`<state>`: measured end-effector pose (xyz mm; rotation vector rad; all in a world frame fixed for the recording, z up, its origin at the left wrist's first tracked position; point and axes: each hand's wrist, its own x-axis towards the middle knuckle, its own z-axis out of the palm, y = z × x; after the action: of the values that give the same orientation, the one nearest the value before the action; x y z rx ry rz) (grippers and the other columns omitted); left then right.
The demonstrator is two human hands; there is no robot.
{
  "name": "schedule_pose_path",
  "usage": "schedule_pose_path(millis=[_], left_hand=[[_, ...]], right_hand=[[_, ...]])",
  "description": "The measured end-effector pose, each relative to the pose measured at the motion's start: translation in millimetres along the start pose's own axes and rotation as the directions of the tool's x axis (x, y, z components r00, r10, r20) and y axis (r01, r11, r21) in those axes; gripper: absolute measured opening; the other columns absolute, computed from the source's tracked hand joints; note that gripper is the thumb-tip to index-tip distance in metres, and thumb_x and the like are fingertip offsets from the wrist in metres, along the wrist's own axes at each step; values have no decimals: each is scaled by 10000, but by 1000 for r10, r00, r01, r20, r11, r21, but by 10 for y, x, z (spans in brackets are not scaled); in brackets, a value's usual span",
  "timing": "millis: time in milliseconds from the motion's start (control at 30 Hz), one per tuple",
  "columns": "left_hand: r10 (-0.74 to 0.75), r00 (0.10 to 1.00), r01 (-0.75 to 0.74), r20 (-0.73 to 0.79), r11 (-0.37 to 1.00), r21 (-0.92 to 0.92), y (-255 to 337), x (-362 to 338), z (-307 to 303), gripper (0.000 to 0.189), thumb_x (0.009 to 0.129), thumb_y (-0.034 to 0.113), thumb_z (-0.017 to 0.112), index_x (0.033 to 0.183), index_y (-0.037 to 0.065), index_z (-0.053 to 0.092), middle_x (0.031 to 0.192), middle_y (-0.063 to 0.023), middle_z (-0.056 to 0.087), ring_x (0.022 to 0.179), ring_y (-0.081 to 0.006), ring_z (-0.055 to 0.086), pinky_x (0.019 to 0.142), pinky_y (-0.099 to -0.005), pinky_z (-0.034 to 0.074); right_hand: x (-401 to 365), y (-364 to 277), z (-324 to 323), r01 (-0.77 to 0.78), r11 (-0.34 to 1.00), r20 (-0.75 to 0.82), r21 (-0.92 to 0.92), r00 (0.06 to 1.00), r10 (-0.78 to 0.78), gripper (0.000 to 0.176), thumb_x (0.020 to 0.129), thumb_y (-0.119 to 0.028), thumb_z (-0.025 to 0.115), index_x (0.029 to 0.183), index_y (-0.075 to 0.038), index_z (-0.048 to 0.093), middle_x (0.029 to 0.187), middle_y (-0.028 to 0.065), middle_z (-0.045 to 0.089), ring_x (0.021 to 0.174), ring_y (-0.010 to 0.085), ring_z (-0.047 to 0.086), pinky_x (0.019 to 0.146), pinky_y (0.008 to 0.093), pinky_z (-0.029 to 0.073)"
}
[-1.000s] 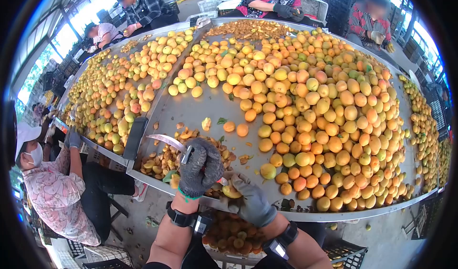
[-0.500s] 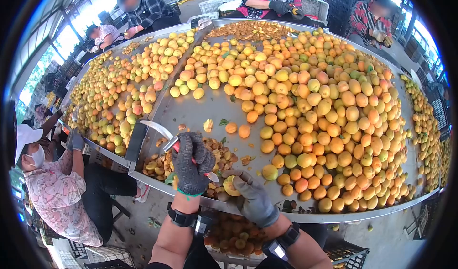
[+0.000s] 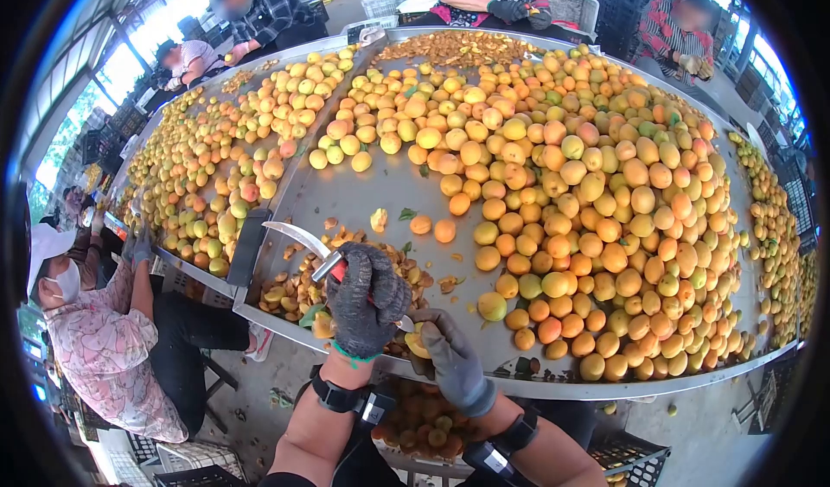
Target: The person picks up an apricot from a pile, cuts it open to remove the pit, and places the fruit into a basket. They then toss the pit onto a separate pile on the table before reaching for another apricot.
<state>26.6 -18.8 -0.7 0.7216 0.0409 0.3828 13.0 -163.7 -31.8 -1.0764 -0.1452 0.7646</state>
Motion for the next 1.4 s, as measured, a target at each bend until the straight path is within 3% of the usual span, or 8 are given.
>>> schedule_pose_path(millis=[67,300,367,567,1000,1200,1300,1400], left_hand=[[1,1000,-1,22,1000,10,6,-30,6,145,945,175,581,934,32,556,575,-36,493,396,-109,413,376,-247,334],[-7,994,-6,111,994,109,35,-92,-3,161,913,155,615,922,10,546,600,-36,511,432,-107,443,411,-231,359],[-7,995,-7,100,989,147,47,-92,1,146,911,145,610,917,12,547,603,-39,513,430,-108,440,419,-232,365],[28,983,-43,183,996,78,93,-51,-45,166,913,161,617,916,13,542,594,-34,499,431,-105,431,419,-241,369],[-48,996,47,78,999,8,-33,-49,-6,111,938,165,586,928,64,541,598,-33,489,402,-114,394,382,-260,341],[-101,995,104,26,981,-167,-106,4,-58,69,946,148,567,910,94,547,603,-21,490,375,-100,368,358,-248,329],[-100,990,123,104,959,-254,-95,-8,-13,60,945,134,564,897,101,548,598,-13,475,374,-91,363,342,-242,321],[-167,984,175,63,973,-148,-173,-63,0,74,945,147,565,890,101,547,589,-6,457,369,-94,355,333,-236,310]], right_hand=[[-16,23,5,93,996,34,-10,995,-92,344,1006,-383,437,1149,-74,486,777,-6,511,569,60,431,512,186,318],[-33,18,29,75,997,54,32,996,-77,332,1000,-386,452,1130,-81,474,808,2,523,573,63,437,512,180,323],[-26,24,34,38,999,13,35,999,-39,321,1014,-367,429,1161,-85,477,726,-14,491,530,47,403,476,196,293],[-31,-5,33,47,999,18,14,999,-47,331,1013,-363,431,1176,-82,490,767,-16,514,539,41,422,479,187,308],[-48,-28,3,29,998,-30,53,999,-28,351,1008,-396,429,1170,-89,486,776,-23,500,545,39,410,480,178,302],[-21,46,-10,144,989,-28,16,989,-143,335,1015,-384,410,1145,-83,481,775,-18,474,531,38,377,477,187,298],[-9,33,63,347,934,47,-84,938,-344,307,1020,-365,403,1108,-81,479,793,-9,474,519,43,372,478,186,300],[8,56,78,346,926,-127,-149,922,-365,270,1025,-329,399,1068,-74,476,810,-4,469,560,43,386,486,193,326]])
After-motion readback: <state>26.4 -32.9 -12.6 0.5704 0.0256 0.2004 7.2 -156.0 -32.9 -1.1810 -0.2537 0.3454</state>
